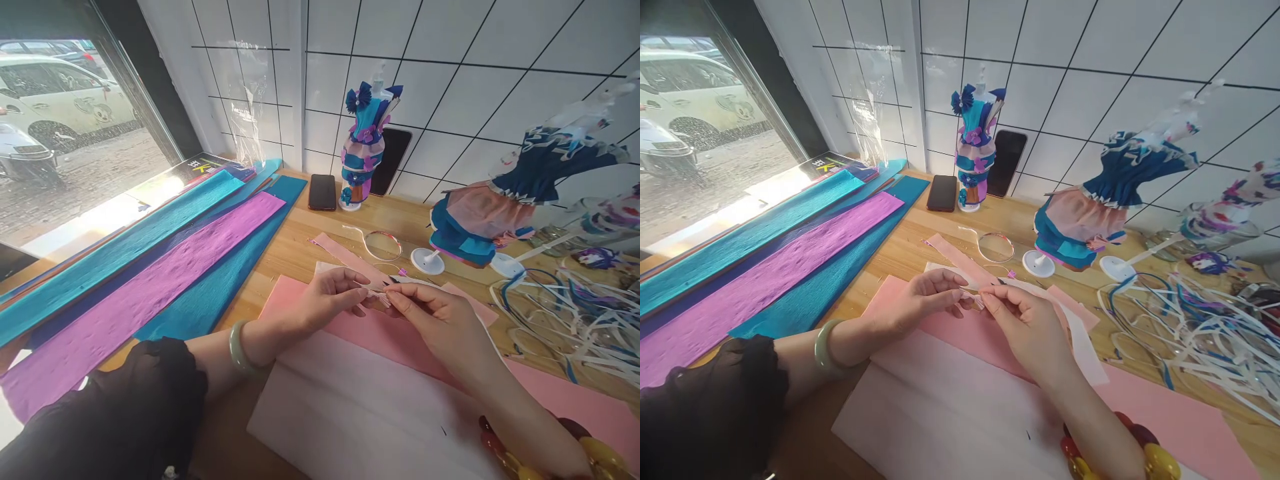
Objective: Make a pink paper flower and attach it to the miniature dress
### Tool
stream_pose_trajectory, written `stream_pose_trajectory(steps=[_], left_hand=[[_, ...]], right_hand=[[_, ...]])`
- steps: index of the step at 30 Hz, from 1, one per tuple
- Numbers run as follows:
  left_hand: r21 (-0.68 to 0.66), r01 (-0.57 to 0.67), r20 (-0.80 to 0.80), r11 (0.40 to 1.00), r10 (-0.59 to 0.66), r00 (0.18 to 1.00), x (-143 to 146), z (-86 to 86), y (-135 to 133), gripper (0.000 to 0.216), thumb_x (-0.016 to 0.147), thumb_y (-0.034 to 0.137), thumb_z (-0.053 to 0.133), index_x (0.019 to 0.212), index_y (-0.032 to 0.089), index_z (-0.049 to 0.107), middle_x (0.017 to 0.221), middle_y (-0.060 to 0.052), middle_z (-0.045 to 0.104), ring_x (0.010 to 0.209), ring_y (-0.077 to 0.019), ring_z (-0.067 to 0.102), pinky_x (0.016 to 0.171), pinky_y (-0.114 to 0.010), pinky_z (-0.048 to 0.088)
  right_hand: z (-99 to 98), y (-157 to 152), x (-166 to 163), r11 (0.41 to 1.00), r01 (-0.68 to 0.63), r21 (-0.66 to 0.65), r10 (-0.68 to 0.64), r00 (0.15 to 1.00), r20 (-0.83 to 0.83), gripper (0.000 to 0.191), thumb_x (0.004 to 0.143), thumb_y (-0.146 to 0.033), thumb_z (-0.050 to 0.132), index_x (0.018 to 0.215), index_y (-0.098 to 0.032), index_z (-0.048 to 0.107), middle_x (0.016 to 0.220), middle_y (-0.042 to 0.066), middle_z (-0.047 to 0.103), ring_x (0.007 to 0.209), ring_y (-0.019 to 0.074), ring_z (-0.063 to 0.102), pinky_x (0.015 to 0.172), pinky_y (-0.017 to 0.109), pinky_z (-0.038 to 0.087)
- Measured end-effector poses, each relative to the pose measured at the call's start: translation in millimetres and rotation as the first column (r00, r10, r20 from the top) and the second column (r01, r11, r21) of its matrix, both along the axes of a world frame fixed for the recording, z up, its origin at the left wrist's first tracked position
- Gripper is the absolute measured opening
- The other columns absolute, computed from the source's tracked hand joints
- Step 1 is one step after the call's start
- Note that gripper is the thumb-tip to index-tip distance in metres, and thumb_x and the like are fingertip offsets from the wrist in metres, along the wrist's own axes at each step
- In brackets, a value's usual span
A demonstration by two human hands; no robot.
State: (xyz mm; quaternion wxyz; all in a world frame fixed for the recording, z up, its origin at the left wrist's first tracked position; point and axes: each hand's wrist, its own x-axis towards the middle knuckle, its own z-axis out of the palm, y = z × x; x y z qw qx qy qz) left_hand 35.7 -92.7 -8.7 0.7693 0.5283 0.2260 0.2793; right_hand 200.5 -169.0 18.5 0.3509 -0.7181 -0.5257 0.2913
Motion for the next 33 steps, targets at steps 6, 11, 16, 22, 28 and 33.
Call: stream_pose_trajectory(steps=[6,11,16,22,28,33], left_hand=[[0.012,-0.008,-0.021,1.000,0.008,1.000,-3.7,4.4,-1.7,0.027,0.080,0.036,0.056,0.094,0.014,0.057,0.092,-0.010,0.065,0.083,-0.0170,0.061,0.080,-0.035,0.046],[0.053,0.021,0.004,0.998,-0.021,1.000,-2.9,3.6,-2.5,0.022,0.082,0.032,0.054,0.096,0.015,0.057,0.096,-0.009,0.064,0.090,-0.0176,0.059,0.078,-0.032,0.046],[0.248,-0.083,-0.101,0.965,0.111,0.989,0.0,-3.0,-4.0,0.027,0.074,0.021,0.062,0.100,0.017,0.055,0.106,-0.008,0.060,0.101,-0.0186,0.055,0.083,-0.031,0.046],[0.565,-0.141,-0.120,0.813,0.250,0.961,3.0,-2.7,-7.7,0.018,0.073,0.015,0.059,0.091,0.017,0.061,0.095,-0.005,0.063,0.091,-0.0153,0.058,0.082,-0.029,0.047],[0.595,-0.133,-0.155,0.792,0.276,0.948,2.7,-3.8,-5.5,0.011,0.078,0.018,0.055,0.084,0.016,0.063,0.085,-0.005,0.065,0.083,-0.0143,0.059,0.076,-0.027,0.048],[0.456,-0.112,-0.177,0.883,0.214,0.961,2.4,-5.9,-3.0,0.014,0.079,0.027,0.056,0.084,0.015,0.063,0.088,-0.005,0.066,0.083,-0.0151,0.060,0.075,-0.027,0.046]], right_hand=[[-2.1,-1.0,0.5,0.999,0.025,0.032,-0.025,1.000,0.002,0.025,0.077,-0.041,0.054,0.088,-0.025,0.069,0.090,0.002,0.071,0.084,0.0225,0.065,0.075,0.035,0.049],[-3.4,-0.7,1.0,0.999,0.007,0.032,-0.006,1.000,-0.015,0.026,0.078,-0.042,0.052,0.088,-0.024,0.069,0.081,0.003,0.070,0.077,0.0219,0.065,0.074,0.036,0.049],[-1.1,-0.2,-1.6,1.000,-0.006,-0.011,0.007,1.000,0.004,0.026,0.080,-0.043,0.050,0.082,-0.024,0.067,0.074,0.001,0.067,0.074,0.0191,0.061,0.075,0.034,0.046],[4.0,-1.2,-5.7,0.999,0.011,-0.033,-0.013,0.999,-0.050,0.026,0.078,-0.043,0.052,0.081,-0.022,0.067,0.071,0.002,0.066,0.071,0.0184,0.060,0.072,0.033,0.046],[5.3,0.1,-7.3,0.999,0.022,-0.034,-0.027,0.987,-0.158,0.024,0.077,-0.042,0.054,0.077,-0.021,0.067,0.068,0.002,0.064,0.069,0.0177,0.059,0.070,0.032,0.048],[2.7,-0.7,-6.0,1.000,-0.014,0.023,0.018,0.983,-0.182,0.031,0.080,-0.046,0.050,0.100,-0.024,0.062,0.084,0.003,0.066,0.076,0.0179,0.061,0.072,0.033,0.050]])
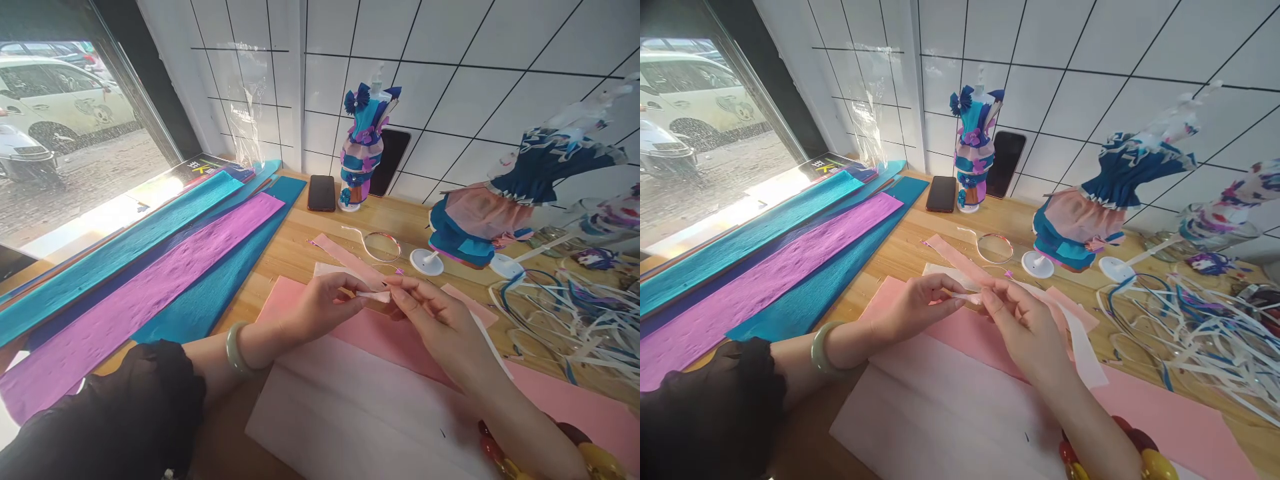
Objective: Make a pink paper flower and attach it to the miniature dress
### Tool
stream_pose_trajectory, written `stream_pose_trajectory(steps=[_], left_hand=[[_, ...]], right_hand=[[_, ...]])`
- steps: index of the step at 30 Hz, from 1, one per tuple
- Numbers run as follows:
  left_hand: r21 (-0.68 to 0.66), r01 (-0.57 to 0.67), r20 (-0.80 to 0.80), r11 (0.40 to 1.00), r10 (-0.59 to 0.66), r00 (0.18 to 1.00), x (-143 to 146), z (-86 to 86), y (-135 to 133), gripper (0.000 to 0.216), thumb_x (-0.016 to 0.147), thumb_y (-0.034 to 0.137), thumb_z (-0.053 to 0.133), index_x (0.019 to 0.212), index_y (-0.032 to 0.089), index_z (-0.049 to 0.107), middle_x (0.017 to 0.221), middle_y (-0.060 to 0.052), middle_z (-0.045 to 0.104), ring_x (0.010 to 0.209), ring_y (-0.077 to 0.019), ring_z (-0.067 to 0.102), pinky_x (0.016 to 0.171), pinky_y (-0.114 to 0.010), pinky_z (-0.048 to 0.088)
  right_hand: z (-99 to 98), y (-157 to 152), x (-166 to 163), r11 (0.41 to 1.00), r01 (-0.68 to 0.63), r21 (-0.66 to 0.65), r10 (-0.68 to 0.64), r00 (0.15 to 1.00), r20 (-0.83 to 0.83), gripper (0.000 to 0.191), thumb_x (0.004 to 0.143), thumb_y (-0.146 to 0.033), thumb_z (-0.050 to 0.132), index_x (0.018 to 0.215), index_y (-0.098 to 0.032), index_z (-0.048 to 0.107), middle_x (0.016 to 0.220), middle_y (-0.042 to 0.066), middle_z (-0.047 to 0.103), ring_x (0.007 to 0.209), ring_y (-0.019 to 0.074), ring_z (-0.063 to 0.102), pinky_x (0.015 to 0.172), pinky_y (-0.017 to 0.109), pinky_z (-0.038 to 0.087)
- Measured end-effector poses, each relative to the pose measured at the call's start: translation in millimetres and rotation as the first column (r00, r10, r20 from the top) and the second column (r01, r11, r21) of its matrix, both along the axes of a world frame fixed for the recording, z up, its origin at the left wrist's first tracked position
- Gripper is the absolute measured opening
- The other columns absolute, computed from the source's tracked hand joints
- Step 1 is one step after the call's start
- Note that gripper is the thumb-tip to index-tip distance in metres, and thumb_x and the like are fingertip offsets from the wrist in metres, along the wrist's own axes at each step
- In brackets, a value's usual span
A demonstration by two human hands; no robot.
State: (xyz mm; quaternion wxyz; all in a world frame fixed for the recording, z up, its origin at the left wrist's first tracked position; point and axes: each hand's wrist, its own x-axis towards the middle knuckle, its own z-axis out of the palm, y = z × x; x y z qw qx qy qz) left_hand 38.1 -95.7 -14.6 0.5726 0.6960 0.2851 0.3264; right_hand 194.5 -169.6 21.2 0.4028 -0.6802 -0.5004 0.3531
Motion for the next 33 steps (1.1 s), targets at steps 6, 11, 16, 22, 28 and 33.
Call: stream_pose_trajectory(steps=[6,11,16,22,28,33], left_hand=[[-0.138,0.044,0.034,0.989,-0.040,0.999,-1.6,1.0,3.1,0.025,0.077,0.037,0.059,0.085,0.014,0.065,0.087,-0.006,0.066,0.083,-0.0163,0.059,0.072,-0.027,0.045],[-0.235,0.135,0.138,0.962,-0.104,0.985,-2.3,1.2,4.3,0.025,0.076,0.034,0.061,0.090,0.013,0.064,0.090,-0.008,0.065,0.084,-0.0158,0.059,0.075,-0.028,0.045],[-0.312,0.107,0.207,0.944,-0.043,0.977,-1.9,-1.8,6.2,0.026,0.074,0.030,0.064,0.094,0.014,0.061,0.087,-0.005,0.063,0.078,-0.0119,0.058,0.071,-0.025,0.044],[-0.341,0.077,0.212,0.937,-0.003,0.977,-0.7,-4.1,7.2,0.027,0.070,0.026,0.068,0.093,0.014,0.061,0.084,-0.006,0.063,0.079,-0.0128,0.059,0.071,-0.025,0.045],[-0.343,0.056,0.195,0.938,0.013,0.981,-0.5,-8.3,8.7,0.034,0.069,0.028,0.069,0.098,0.014,0.059,0.090,-0.008,0.064,0.084,-0.0163,0.060,0.077,-0.031,0.047],[-0.314,0.067,0.184,0.947,-0.008,0.983,-0.5,-7.7,7.3,0.030,0.072,0.022,0.066,0.100,0.014,0.058,0.089,-0.008,0.064,0.084,-0.0158,0.061,0.080,-0.032,0.047]], right_hand=[[-2.1,-2.7,-1.4,0.981,-0.149,0.128,0.124,0.974,0.187,0.024,0.081,-0.036,0.054,0.102,-0.029,0.061,0.106,0.003,0.063,0.094,0.0200,0.060,0.078,0.034,0.050],[-1.6,-1.2,-1.3,0.984,-0.136,0.111,0.101,0.957,0.271,0.018,0.084,-0.033,0.049,0.085,-0.029,0.067,0.097,0.001,0.068,0.094,0.0218,0.061,0.078,0.036,0.050],[-4.0,-0.9,-1.0,0.997,-0.002,0.075,-0.008,0.992,0.125,0.017,0.081,-0.035,0.053,0.088,-0.027,0.066,0.098,0.002,0.069,0.095,0.0225,0.062,0.082,0.038,0.049],[-7.3,-0.5,-2.6,0.997,0.016,0.078,-0.024,0.994,0.111,0.017,0.078,-0.036,0.057,0.087,-0.027,0.068,0.099,0.002,0.069,0.091,0.0239,0.064,0.077,0.038,0.052],[-8.1,0.2,-5.9,0.999,0.027,0.047,-0.035,0.983,0.180,0.018,0.076,-0.035,0.059,0.089,-0.025,0.068,0.092,0.002,0.071,0.080,0.0213,0.066,0.071,0.037,0.053],[-12.1,0.1,-5.2,0.998,-0.060,0.025,0.058,0.994,0.092,0.025,0.079,-0.039,0.056,0.096,-0.023,0.065,0.098,0.004,0.069,0.087,0.0208,0.064,0.079,0.036,0.051]])
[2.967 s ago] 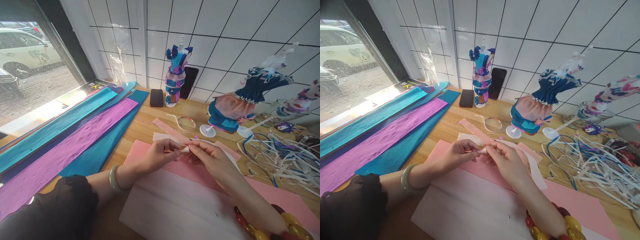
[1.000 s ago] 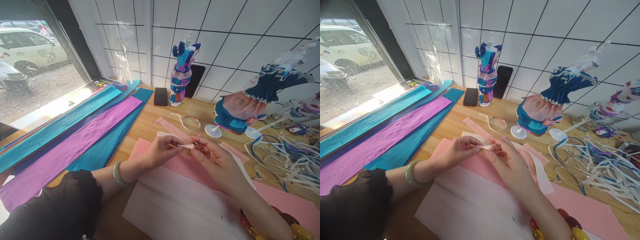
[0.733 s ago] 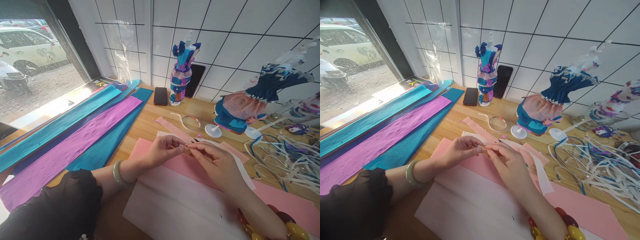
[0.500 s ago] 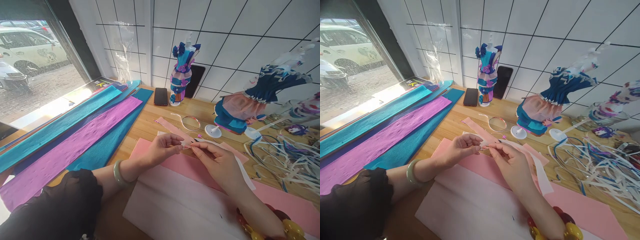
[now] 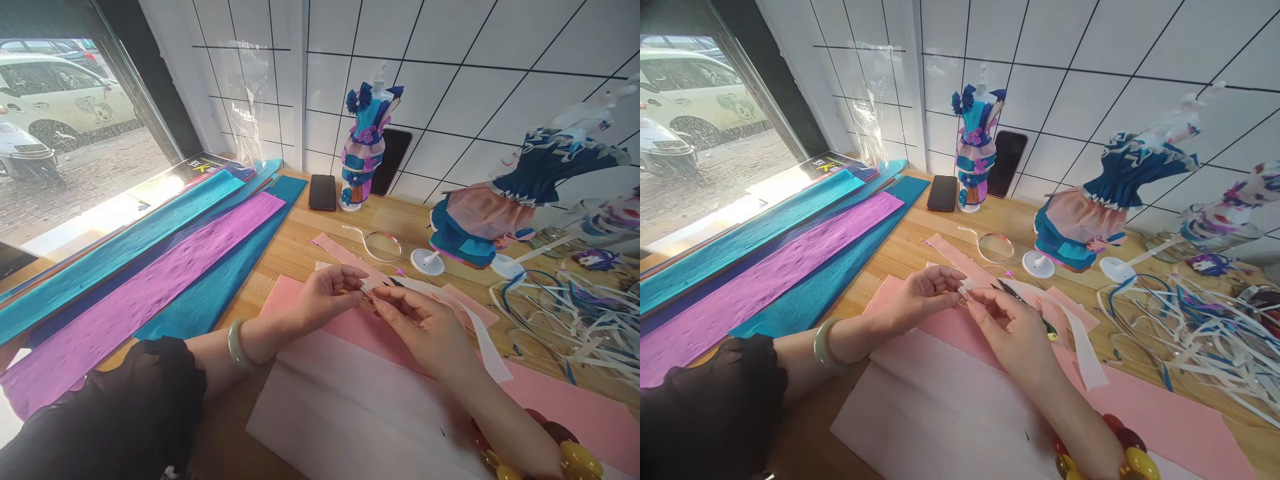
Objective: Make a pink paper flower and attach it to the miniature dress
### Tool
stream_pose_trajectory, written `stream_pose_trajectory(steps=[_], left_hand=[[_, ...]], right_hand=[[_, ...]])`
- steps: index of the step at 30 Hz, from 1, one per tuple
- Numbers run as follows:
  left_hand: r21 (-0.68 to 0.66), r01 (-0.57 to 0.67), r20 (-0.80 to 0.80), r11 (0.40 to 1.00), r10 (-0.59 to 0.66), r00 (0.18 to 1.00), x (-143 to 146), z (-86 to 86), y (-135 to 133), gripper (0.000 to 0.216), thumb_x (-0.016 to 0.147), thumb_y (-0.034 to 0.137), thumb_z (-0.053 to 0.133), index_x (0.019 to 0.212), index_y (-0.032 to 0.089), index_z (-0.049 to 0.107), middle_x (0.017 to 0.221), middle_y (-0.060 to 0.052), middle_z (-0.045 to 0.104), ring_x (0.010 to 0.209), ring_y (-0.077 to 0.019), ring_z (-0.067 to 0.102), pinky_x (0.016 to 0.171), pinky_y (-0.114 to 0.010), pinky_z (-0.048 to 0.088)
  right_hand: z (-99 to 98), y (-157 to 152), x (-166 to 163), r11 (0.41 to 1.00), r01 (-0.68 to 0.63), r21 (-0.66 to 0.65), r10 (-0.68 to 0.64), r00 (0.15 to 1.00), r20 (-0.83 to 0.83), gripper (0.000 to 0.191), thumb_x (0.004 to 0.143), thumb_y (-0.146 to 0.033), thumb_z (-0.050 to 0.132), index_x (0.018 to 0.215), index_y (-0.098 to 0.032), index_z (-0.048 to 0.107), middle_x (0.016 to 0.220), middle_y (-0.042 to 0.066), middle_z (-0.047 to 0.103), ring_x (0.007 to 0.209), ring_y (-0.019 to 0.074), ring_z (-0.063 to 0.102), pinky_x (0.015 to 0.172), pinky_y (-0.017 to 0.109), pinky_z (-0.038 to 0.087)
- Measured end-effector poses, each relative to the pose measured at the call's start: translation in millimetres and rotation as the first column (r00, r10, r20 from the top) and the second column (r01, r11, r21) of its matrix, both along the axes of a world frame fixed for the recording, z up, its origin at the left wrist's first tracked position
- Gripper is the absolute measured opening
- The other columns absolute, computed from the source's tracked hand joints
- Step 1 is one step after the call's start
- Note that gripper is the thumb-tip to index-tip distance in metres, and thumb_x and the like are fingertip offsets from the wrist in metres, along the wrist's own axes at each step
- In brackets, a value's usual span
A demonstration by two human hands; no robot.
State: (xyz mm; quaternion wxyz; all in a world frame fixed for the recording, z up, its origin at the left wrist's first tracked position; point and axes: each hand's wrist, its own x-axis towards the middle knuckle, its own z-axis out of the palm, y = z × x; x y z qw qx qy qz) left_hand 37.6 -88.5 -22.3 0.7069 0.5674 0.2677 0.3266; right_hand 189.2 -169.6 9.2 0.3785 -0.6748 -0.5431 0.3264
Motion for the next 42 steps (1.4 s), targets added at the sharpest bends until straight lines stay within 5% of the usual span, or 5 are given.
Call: stream_pose_trajectory(steps=[15,31,42], left_hand=[[0.144,0.000,-0.029,0.990,0.004,1.000,1.8,-1.0,-7.2,0.034,0.074,0.020,0.062,0.106,0.015,0.054,0.082,-0.006,0.062,0.081,-0.0146,0.060,0.076,-0.029,0.047],[0.076,-0.041,0.011,0.996,0.040,0.999,4.8,-2.3,-7.8,0.033,0.070,0.016,0.064,0.101,0.014,0.055,0.080,-0.005,0.063,0.080,-0.0143,0.062,0.078,-0.030,0.049],[0.233,-0.007,-0.113,0.972,0.034,0.993,3.9,-1.1,-8.0,0.030,0.073,0.017,0.059,0.102,0.014,0.055,0.081,-0.006,0.064,0.079,-0.0143,0.061,0.068,-0.026,0.046]], right_hand=[[2.0,-5.6,-2.8,0.991,-0.089,0.104,0.038,0.907,0.420,0.022,0.084,-0.026,0.047,0.071,-0.026,0.064,0.073,-0.004,0.069,0.064,0.0139,0.060,0.055,0.025,0.041],[-1.2,-4.4,-3.2,0.989,0.025,0.146,-0.078,0.924,0.375,0.016,0.081,-0.029,0.051,0.075,-0.024,0.066,0.071,-0.001,0.069,0.066,0.0150,0.062,0.056,0.023,0.045],[2.9,-2.4,-6.0,0.990,0.118,0.073,-0.131,0.969,0.209,0.016,0.079,-0.029,0.051,0.070,-0.022,0.062,0.067,-0.001,0.069,0.066,0.0152,0.064,0.056,0.023,0.047]])
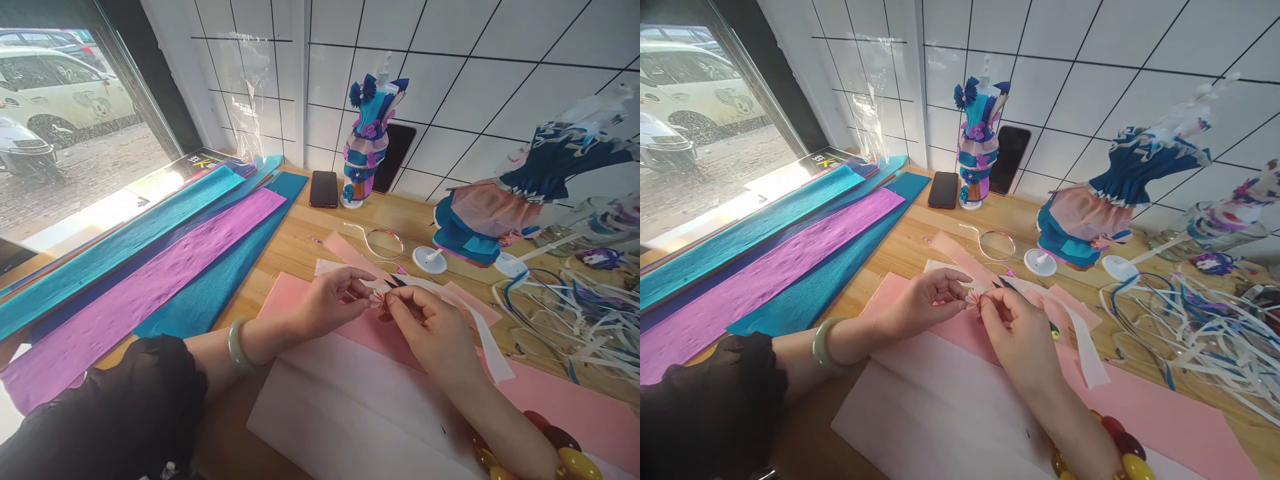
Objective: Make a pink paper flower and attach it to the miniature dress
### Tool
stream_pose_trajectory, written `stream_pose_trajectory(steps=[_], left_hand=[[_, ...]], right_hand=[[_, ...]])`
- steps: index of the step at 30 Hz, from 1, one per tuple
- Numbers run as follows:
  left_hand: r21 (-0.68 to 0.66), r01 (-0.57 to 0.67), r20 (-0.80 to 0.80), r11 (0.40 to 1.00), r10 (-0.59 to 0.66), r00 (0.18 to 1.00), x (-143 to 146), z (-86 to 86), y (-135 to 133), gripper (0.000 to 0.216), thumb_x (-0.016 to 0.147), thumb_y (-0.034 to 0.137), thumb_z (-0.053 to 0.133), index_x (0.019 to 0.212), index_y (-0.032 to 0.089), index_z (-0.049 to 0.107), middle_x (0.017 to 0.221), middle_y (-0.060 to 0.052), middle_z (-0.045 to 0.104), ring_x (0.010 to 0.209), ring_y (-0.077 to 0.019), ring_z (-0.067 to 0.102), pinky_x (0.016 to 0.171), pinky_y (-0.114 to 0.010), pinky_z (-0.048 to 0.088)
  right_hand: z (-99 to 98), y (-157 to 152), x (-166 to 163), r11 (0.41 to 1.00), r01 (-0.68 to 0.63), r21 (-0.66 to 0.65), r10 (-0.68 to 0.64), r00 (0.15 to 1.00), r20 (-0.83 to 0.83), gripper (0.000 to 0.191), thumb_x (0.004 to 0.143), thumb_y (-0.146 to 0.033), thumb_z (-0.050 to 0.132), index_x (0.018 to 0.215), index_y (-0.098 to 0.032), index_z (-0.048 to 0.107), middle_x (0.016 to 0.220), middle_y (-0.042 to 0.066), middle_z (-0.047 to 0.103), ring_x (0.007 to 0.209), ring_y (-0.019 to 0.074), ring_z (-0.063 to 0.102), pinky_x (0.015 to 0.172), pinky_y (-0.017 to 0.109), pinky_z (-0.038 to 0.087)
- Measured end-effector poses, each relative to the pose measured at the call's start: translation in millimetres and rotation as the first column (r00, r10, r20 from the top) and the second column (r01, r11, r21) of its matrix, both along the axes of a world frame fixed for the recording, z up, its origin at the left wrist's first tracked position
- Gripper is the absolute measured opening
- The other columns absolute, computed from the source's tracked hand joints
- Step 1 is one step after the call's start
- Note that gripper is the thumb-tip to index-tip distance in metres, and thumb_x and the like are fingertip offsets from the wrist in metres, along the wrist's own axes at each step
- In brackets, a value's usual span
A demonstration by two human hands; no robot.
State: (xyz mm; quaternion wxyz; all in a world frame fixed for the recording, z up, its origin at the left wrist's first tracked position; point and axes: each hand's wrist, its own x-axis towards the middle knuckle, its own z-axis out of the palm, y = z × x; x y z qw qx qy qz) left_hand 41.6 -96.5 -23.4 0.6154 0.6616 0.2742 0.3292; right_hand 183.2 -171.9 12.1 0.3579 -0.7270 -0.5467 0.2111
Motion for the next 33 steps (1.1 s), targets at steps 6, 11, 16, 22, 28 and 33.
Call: stream_pose_trajectory(steps=[6,11,16,22,28,33], left_hand=[[0.079,0.040,-0.029,0.996,-0.038,0.999,-2.1,3.9,-1.3,0.029,0.074,0.017,0.058,0.102,0.015,0.056,0.081,-0.005,0.062,0.078,-0.0132,0.059,0.064,-0.023,0.044],[0.055,0.069,0.010,0.996,-0.070,0.998,-8.0,12.5,0.1,0.031,0.078,0.024,0.057,0.108,0.018,0.053,0.090,-0.006,0.059,0.088,-0.0149,0.057,0.069,-0.024,0.045],[0.057,0.052,-0.029,0.997,-0.051,0.998,-5.8,7.3,0.5,0.032,0.076,0.023,0.058,0.107,0.017,0.054,0.084,-0.005,0.059,0.081,-0.0128,0.057,0.067,-0.023,0.045],[0.007,0.040,-0.034,0.999,-0.039,0.999,-0.7,-1.6,0.1,0.032,0.075,0.021,0.059,0.106,0.015,0.055,0.082,-0.005,0.060,0.078,-0.0126,0.057,0.066,-0.023,0.044],[-0.027,0.077,-0.010,0.997,-0.078,0.997,-2.3,2.1,-0.4,0.034,0.075,0.018,0.057,0.108,0.014,0.053,0.081,-0.004,0.059,0.074,-0.0112,0.056,0.064,-0.023,0.044],[-0.026,0.054,-0.030,0.998,-0.055,0.998,-3.6,6.0,-0.4,0.039,0.074,0.024,0.062,0.110,0.016,0.053,0.090,-0.006,0.057,0.082,-0.0139,0.056,0.070,-0.026,0.046]], right_hand=[[3.1,2.2,-1.1,0.999,0.015,-0.041,-0.021,0.990,-0.140,0.018,0.080,-0.029,0.050,0.069,-0.021,0.061,0.070,0.000,0.069,0.065,0.0138,0.065,0.061,0.023,0.049],[-5.8,-0.5,0.7,0.999,-0.017,-0.032,0.019,0.999,0.046,0.015,0.080,-0.029,0.050,0.071,-0.022,0.060,0.067,-0.001,0.067,0.068,0.0160,0.063,0.054,0.024,0.046],[-12.8,-3.7,1.2,0.996,-0.094,-0.007,0.094,0.991,0.093,0.013,0.081,-0.029,0.048,0.076,-0.022,0.057,0.072,0.001,0.066,0.064,0.0152,0.061,0.055,0.026,0.047],[-12.6,-3.0,0.9,0.995,-0.096,-0.001,0.096,0.995,0.001,0.016,0.084,-0.030,0.045,0.077,-0.021,0.056,0.077,0.003,0.066,0.067,0.0164,0.062,0.055,0.026,0.047],[-13.4,0.3,2.2,0.994,-0.103,-0.021,0.101,0.992,-0.077,0.016,0.083,-0.029,0.045,0.074,-0.021,0.055,0.071,0.001,0.066,0.067,0.0155,0.061,0.061,0.027,0.046],[-12.2,-0.3,2.3,0.989,-0.139,-0.045,0.139,0.990,-0.002,0.016,0.082,-0.027,0.045,0.073,-0.020,0.057,0.070,0.001,0.066,0.066,0.0153,0.060,0.059,0.027,0.045]])
